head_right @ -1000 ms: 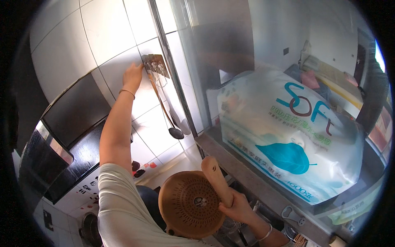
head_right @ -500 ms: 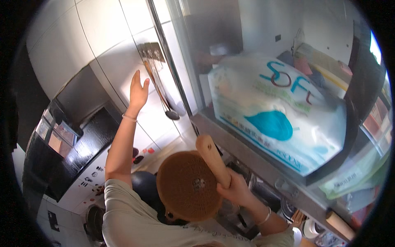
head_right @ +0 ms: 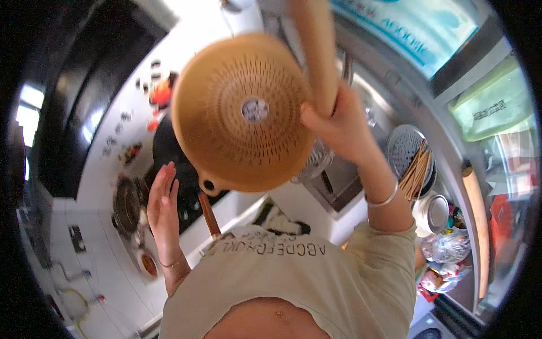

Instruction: The person uses a mesh skimmer to scoop pieces of meat from a pot of water and places them into a colander. The person then moves the colander to a sink and rinses the meat with water while handling the pieces by hand.

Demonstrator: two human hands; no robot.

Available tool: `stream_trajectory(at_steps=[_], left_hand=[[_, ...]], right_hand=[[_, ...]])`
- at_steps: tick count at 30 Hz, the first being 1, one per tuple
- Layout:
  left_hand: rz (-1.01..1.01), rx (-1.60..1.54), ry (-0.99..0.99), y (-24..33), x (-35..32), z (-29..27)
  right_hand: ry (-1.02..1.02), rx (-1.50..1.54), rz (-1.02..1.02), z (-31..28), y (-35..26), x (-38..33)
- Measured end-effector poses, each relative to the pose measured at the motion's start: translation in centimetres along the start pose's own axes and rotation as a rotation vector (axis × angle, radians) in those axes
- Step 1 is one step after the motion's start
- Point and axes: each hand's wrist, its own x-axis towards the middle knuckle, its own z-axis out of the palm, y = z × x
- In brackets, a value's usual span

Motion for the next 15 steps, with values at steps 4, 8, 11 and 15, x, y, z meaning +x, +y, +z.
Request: stream_trajectory(at_steps=[4,8,11,15], left_hand=[[-0.180,0.019,-0.024,-2.5,-10.4,-5.4],[-0.276,-0.072,0.118,-2.9,-17.3,-9.5],[-0.307,-0.163,-0.082,-3.0,-21.1,-12.3],[0.244,-0.567,-1.093,0.3,-21.3,-13.2]], right_hand=[[-0.075,0.055,-0.161,2.9,-3.6,-3.6],[-0.187,0.095,-0.257,5.0,-8.6,-5.2],[-0.115,0.093,-0.155,6.4,-11.0,-7.9],[-0.256,0.086,-0.190,3.9,-13.7,-4.4]])
